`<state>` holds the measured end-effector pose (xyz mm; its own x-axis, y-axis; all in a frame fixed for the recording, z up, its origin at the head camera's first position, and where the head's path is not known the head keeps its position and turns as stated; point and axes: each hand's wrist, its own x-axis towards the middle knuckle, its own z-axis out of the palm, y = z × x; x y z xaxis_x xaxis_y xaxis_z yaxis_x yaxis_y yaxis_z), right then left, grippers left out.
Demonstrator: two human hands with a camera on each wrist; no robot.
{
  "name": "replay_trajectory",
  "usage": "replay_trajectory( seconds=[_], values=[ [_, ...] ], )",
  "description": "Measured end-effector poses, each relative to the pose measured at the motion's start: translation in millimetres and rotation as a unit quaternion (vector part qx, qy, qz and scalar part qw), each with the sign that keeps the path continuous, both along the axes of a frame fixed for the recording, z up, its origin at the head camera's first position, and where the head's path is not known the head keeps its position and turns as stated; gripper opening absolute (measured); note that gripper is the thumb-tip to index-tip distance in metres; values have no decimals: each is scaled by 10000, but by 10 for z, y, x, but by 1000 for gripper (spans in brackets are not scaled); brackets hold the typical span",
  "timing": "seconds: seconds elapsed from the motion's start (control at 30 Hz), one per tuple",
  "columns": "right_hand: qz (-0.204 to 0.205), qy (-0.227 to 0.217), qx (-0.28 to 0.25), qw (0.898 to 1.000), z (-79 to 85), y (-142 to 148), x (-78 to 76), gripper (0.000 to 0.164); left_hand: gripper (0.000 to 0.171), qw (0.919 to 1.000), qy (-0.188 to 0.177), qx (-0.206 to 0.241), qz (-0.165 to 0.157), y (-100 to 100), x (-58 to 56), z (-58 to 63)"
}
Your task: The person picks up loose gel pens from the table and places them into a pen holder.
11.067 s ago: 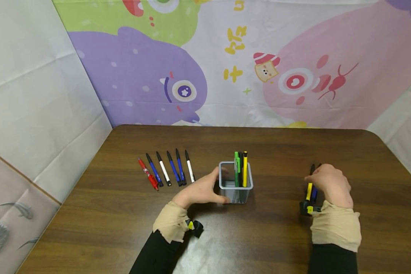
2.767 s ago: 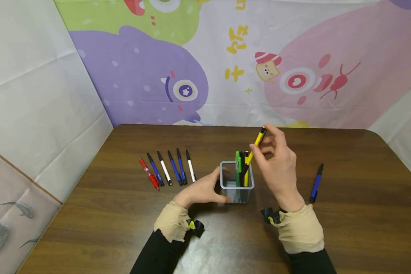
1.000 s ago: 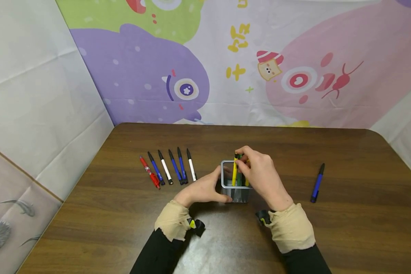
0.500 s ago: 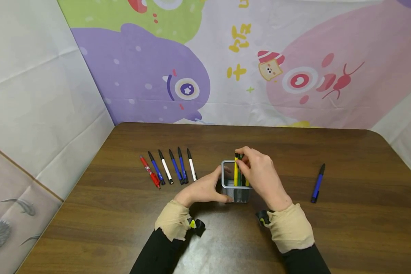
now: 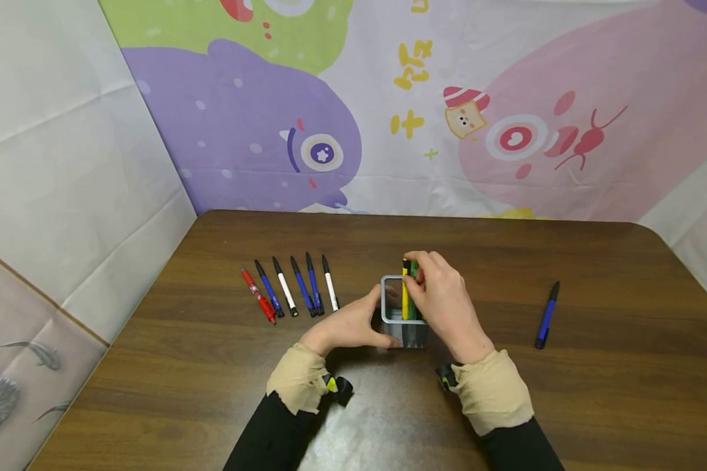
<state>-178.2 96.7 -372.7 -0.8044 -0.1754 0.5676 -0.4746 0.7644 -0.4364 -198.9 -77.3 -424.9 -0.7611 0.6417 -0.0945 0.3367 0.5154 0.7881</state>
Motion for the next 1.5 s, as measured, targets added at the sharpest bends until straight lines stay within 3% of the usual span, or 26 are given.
replay_trajectory(
  seconds=[0.43, 0.73, 1.03, 1.2, 1.33, 1.5],
  values=[
    [-202, 37, -210, 9996, -18, -25, 4, 24, 87, 9999, 6, -92, 88, 2, 5, 6],
    [-191, 80, -413, 9989, 86, 73, 11, 28, 84, 9999, -23, -61, 87, -4, 2, 7],
    [-773, 522, -741, 9929, 199, 396, -29, 8, 78, 9999, -11, -103, 91, -9, 1, 2],
    [-1151, 605, -716, 9889, 252, 625, -25, 9, 76, 9999, -5, -147, 77, -5, 1, 2],
    [-1491, 533, -746, 9846, 283, 786, -7, 10, 77, 9999, 11, -141, 69, -4, -1, -5],
    [-1919, 131, -726, 9786, 290, 994, 27, 10, 76, 9999, 32, -117, 54, -4, 2, -8]
  ],
)
